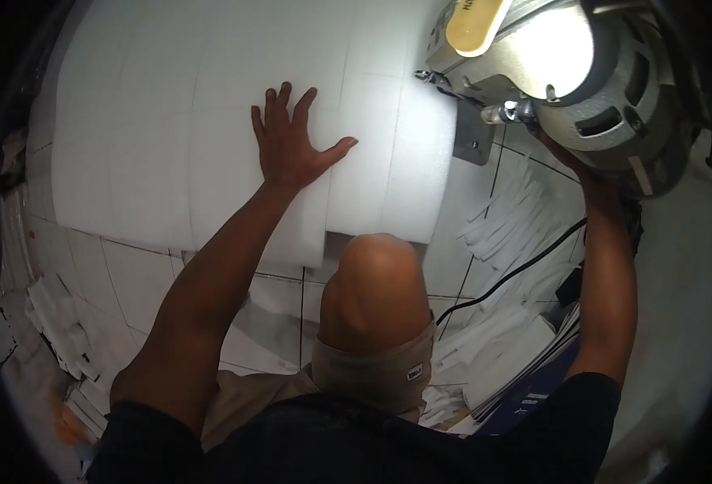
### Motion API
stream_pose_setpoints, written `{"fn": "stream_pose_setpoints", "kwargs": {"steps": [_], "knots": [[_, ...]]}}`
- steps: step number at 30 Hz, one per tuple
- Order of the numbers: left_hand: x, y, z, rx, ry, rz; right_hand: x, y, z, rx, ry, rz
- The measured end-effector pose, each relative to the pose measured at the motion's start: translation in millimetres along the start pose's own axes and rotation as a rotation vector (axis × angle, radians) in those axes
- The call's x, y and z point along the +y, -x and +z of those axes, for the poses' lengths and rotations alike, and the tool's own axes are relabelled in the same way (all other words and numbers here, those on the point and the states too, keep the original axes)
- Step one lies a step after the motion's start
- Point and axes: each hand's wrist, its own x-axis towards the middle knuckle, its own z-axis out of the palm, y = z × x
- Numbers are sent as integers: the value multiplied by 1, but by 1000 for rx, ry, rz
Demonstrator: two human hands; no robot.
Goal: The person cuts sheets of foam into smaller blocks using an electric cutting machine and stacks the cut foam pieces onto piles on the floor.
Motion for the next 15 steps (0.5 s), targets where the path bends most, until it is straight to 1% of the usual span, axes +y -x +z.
{"fn": "stream_pose_setpoints", "kwargs": {"steps": [1, 2, 3, 5, 6, 7, 8, 9, 10, 11, 12, 15], "knots": [[-2, 0, 3, -9, -2, -10, 9, -6, -3, 44, -65, -18], [-4, 0, 6, -1, 8, -3, 23, -8, -1, 116, 186, -142], [-6, 0, 8, 6, 21, 0, 21, -7, 1, 128, 181, -152], [-7, 0, 8, 29, 28, -6, 29, -11, 1, 220, 98, -92], [-8, 0, 7, 40, 36, 3, 30, -13, -4, 259, 262, -67], [-7, 1, 6, 51, 43, 14, 6, 4, 9, 266, 262, -72], [-5, 1, 7, 55, 46, 6, -40, 38, 35, 223, -123, 45], [-4, 1, 7, 60, 55, 10, -64, 52, 52, 171, -507, 161], [-5, 0, 7, 65, 63, 14, -22, 18, 19, 52, -685, 315], [-7, -3, 7, 68, 63, 5, -26, 27, 35, -379, -1103, 374], [-7, -3, 8, 60, 63, 5, -34, 42, 41, -288, -1003, 369], [-5, -2, 9, 28, 62, -7, -13, 19, 23, -228, -955, 367]]}}
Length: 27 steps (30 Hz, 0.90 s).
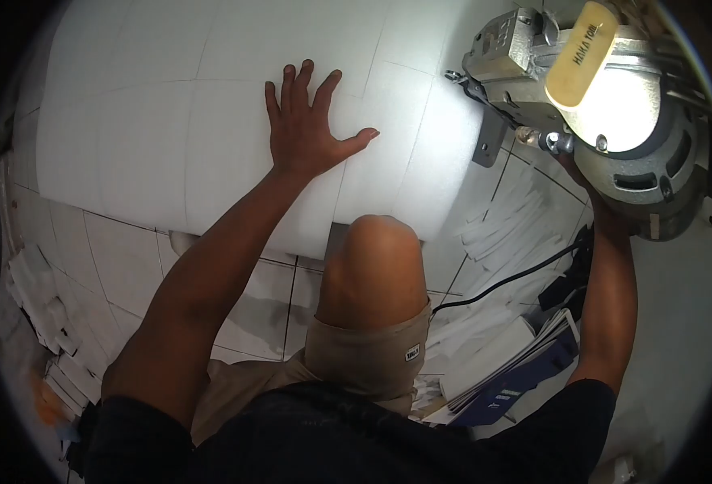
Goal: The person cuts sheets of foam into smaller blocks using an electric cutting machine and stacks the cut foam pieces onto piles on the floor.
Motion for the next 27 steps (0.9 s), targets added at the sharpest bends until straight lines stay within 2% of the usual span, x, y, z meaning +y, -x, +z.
{"fn": "stream_pose_setpoints", "kwargs": {"steps": [7, 8, 10, 11, 12, 14, 15, 17, 20, 21, 24, 25, 27], "knots": [[2, 2, 3, 20, 14, 7, -4, -12, -18, 51, 17, -34], [2, 3, 3, 14, 11, 8, 0, -7, -3, 54, 15, -44], [2, 3, 4, 19, 6, 6, 18, 7, 34, 209, 212, -98], [3, 4, 4, 17, 6, 12, 36, 12, 19, -286, 13, -174], [5, 5, 4, 16, 5, 5, 33, 13, 18, -285, 12, -181], [6, 4, 5, 20, 9, 7, -6, -15, -6, 80, -51, -6], [6, 5, 6, 17, 5, 1, -4, -10, 1, 81, -57, -11], [4, 4, 7, 62, 7, 29, -3, -9, 12, 20, -301, 26], [5, 3, 8, 41, 7, 8, -6, -23, -14, 107, -210, -22], [5, 5, 9, 48, 11, 14, -6, -19, -9, 113, -304, 0], [7, 5, 9, 43, 3, 10, 24, 20, 61, 70, -149, -70], [9, 6, 8, 42, -2, 11, 28, 23, 75, -84, -469, 61], [10, 6, 8, 45, -12, 13, 6, -7, 29, -63, -519, 93]]}}
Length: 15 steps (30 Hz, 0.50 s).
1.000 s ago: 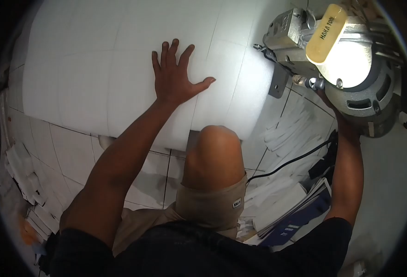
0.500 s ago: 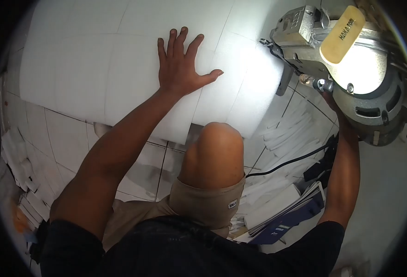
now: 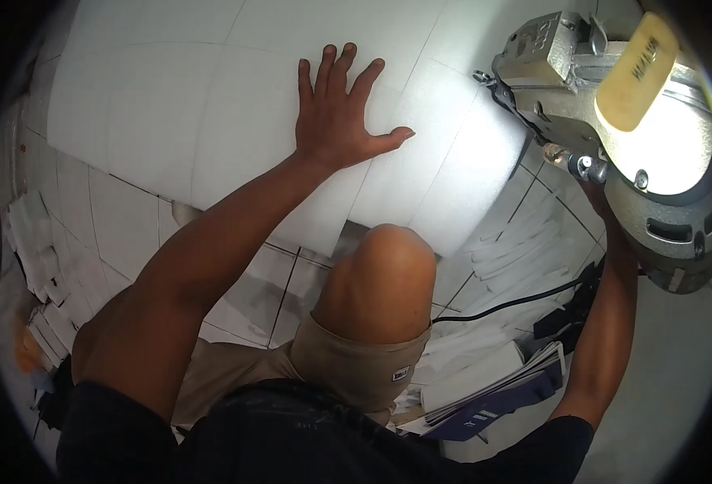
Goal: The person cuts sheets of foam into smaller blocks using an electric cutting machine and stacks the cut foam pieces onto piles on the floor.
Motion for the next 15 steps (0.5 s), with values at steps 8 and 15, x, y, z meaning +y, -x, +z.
{"fn": "stream_pose_setpoints", "kwargs": {"steps": [8, 15], "knots": [[0, 3, 3, 13, 6, 5, 10, -2, 3, -29, 548, -227], [4, 2, 2, 4, 21, -8, -18, -25, -15, -81, 303, -237]]}}
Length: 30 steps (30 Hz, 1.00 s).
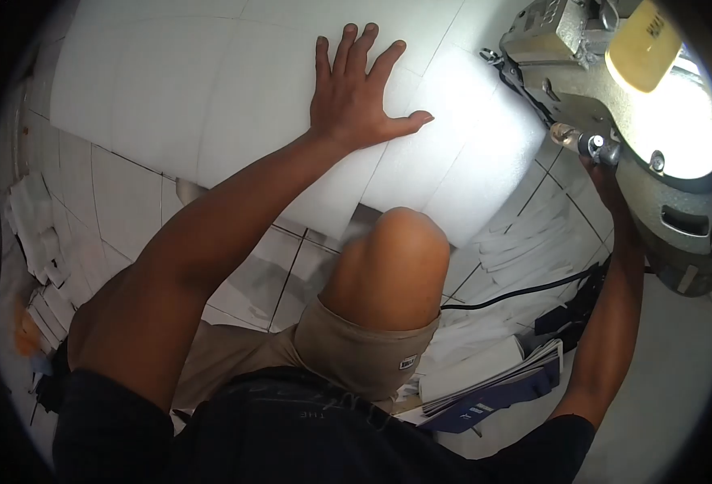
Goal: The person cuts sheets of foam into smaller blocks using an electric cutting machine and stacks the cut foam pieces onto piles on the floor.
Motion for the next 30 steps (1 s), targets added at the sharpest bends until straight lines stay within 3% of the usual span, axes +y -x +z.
{"fn": "stream_pose_setpoints", "kwargs": {"steps": [2, 4, 5, 7, 8, 10, 12, 14, 16, 18, 19, 20, 22, 23, 27, 29, 30], "knots": [[0, 0, 0, -9, 3, -13, 0, -1, -4, 12, 161, -124], [0, 1, 1, -18, 5, -13, 0, -5, -2, -75, -171, 55], [0, 1, 1, -18, 5, -19, 2, -8, -3, -76, -171, 50], [2, 1, 0, -30, -4, -18, 2, -12, -5, -405, -306, 171], [1, 2, 0, -32, -3, -22, -2, -15, -6, -407, -307, 168], [2, 0, 0, -33, 1, -23, -16, -22, -9, 77, 0, -135], [1, 2, 0, -39, 15, -24, -33, -39, -39, 37, 78, -116], [6, 0, -3, -26, 13, 2, -38, -35, -42, 48, -543, 186], [4, -1, -3, -33, 51, -14, -42, -41, -44, 121, -507, 172], [4, -2, -2, -37, 60, -20, -49, -45, -60, 64, -241, 33], [4, -1, -1, -40, 60, -22, -45, -43, -58, 123, 44, -123], [4, 0, 0, -41, 58, -22, -41, -41, -55, 120, 50, -127], [8, 1, 2, -36, 64, -14, -40, -34, -48, -46, -229, 62], [7, 0, 2, -36, 64, -12, -45, -36, -43, 64, -367, 52], [8, 0, 4, -40, 66, -7, -43, -38, -41, 100, -277, 56], [10, 0, 5, -34, 82, -3, -39, -36, -38, 137, 32, -98], [9, -1, 4, -25, 73, 5, -39, -38, -36, 150, 36, -92]]}}
